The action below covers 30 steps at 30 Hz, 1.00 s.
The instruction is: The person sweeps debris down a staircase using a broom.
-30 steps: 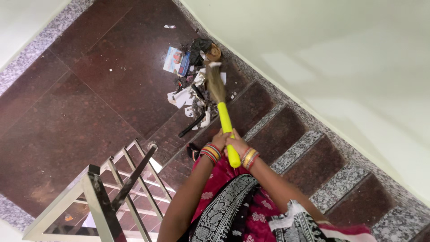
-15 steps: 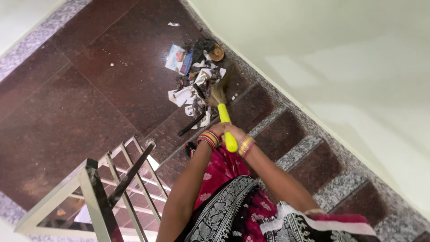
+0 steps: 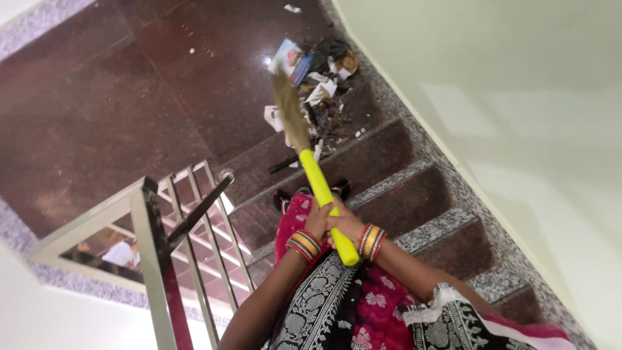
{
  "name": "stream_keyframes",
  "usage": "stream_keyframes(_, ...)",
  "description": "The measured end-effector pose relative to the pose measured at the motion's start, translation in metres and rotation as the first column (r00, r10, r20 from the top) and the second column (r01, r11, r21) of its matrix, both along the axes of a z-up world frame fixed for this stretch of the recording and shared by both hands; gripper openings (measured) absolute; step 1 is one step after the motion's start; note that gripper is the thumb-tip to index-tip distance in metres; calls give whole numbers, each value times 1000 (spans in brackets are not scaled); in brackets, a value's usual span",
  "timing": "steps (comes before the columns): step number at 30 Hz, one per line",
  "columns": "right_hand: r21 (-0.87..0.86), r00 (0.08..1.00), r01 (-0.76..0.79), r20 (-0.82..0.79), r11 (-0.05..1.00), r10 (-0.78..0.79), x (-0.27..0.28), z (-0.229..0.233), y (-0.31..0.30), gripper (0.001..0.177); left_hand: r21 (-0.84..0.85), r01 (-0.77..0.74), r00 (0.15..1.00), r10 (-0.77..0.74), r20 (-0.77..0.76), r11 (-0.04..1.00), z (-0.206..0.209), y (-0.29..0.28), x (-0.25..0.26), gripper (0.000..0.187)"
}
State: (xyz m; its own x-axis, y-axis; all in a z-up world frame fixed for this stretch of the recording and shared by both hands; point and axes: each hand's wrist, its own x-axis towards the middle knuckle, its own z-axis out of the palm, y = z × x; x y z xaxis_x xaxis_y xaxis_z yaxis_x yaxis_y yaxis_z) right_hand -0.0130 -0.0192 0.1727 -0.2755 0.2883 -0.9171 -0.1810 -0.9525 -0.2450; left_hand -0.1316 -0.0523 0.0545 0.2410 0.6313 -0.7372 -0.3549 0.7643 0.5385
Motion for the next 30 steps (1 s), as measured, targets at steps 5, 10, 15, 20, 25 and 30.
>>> stream_keyframes(5, -10, 947, -128, -298, 992, 119, -61, -96, -19, 43, -87, -57, 983, 41, -181, 995, -36, -15, -82, 27)
stream_keyframes(10, -16, 881, -238, -425, 971, 209, -123, -178, -25, 14, -367, 121, 966, -195, -172, 922, -52, -13, -156, 48)
stream_keyframes(15, -22, 938, -201, -291, 979, 186, -127, -189, -26, 15, -502, 160, 987, -140, 79, 850, -67, -6, -141, 45)
stream_keyframes(20, 63, 979, -195, -53, 979, 199, -92, -142, -20, 21, -293, 18, 960, 66, 274, 956, -69, -15, -100, 28)
stream_keyframes(25, 85, 942, -328, -48, 941, 333, -90, -50, -15, 36, -146, -184, 975, 199, 100, 972, -52, -50, -79, 29)
stream_keyframes(30, 28, 903, -367, -229, 930, 363, -118, -92, -26, 38, -323, -51, 995, 19, -102, 945, -49, -56, -136, 34)
